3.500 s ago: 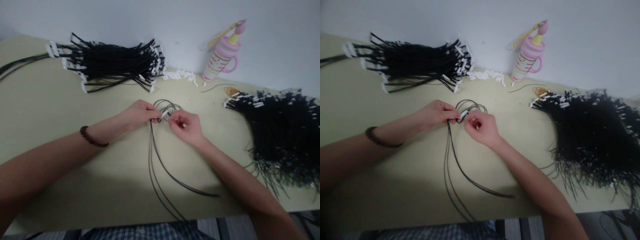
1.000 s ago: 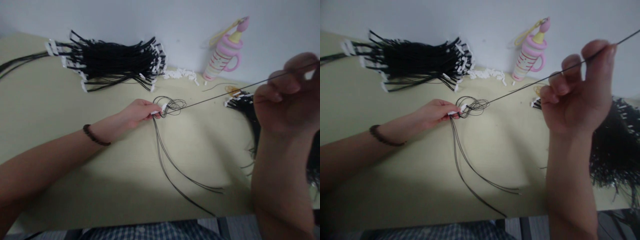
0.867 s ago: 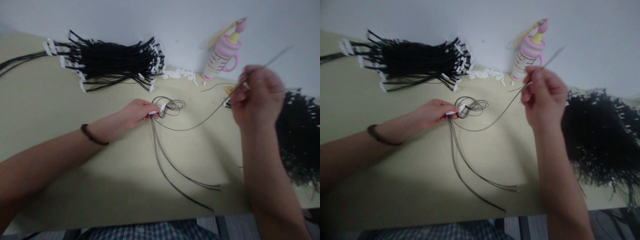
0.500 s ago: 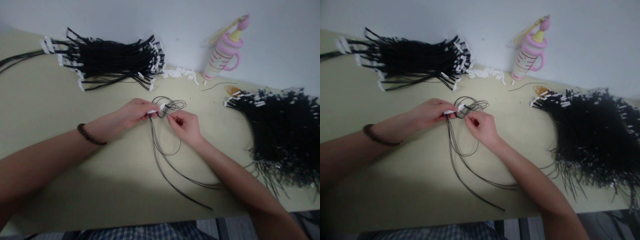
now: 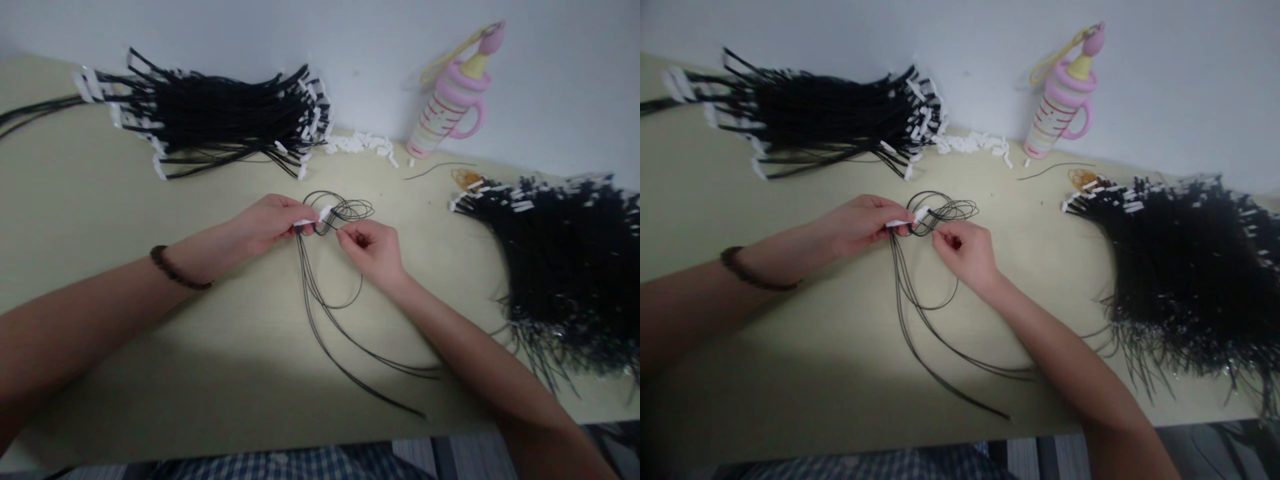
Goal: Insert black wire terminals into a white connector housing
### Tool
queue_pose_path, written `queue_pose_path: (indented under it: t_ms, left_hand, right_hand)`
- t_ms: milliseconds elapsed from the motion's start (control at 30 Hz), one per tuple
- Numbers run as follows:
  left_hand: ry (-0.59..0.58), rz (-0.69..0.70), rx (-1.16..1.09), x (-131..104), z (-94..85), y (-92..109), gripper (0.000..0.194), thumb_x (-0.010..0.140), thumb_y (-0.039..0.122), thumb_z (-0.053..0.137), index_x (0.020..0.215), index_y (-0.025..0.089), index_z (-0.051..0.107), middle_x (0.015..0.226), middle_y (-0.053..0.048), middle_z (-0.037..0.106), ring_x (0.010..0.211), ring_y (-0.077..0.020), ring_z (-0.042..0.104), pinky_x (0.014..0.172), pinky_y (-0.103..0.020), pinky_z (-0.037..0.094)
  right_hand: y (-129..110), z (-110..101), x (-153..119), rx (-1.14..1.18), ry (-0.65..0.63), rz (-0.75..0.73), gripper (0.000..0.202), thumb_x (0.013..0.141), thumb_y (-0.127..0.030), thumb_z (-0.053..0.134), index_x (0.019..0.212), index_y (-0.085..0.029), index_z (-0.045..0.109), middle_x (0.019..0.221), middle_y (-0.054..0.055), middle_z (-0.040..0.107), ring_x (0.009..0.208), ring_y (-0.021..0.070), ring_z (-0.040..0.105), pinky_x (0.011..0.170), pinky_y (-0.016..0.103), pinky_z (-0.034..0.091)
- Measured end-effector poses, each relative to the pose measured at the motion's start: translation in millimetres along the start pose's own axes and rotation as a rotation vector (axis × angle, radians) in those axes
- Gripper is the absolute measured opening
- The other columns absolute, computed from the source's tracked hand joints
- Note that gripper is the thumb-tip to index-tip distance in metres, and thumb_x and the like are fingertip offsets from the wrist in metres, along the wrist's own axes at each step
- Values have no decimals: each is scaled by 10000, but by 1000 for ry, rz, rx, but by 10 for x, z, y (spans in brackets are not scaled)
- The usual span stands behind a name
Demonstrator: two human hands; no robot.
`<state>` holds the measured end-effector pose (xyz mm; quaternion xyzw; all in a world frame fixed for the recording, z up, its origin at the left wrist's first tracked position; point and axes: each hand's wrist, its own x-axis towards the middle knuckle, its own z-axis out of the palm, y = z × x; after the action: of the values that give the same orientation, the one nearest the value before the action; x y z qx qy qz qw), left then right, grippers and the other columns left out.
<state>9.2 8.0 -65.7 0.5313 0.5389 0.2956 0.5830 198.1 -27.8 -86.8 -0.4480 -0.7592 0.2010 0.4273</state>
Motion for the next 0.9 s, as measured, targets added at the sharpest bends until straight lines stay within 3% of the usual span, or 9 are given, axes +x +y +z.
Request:
queue_pose_path:
  t_ms: [567,900]
  left_hand:
    - [-26,36,5,-21,3,10,172,669,283,637,554,155,632,556,4,559,494,-72,428,443,-213,259]
    - [-44,61,14,-14,-3,-5,149,673,263,629,559,168,639,545,6,553,483,-73,425,445,-211,275]
  right_hand:
    - [-30,-6,-17,21,-10,28,170,785,-220,539,647,-142,598,555,-22,504,518,77,438,515,202,339]
    - [21,10,-10,86,-22,121,196,799,-249,527,660,-137,608,558,-21,485,513,72,406,492,202,313]
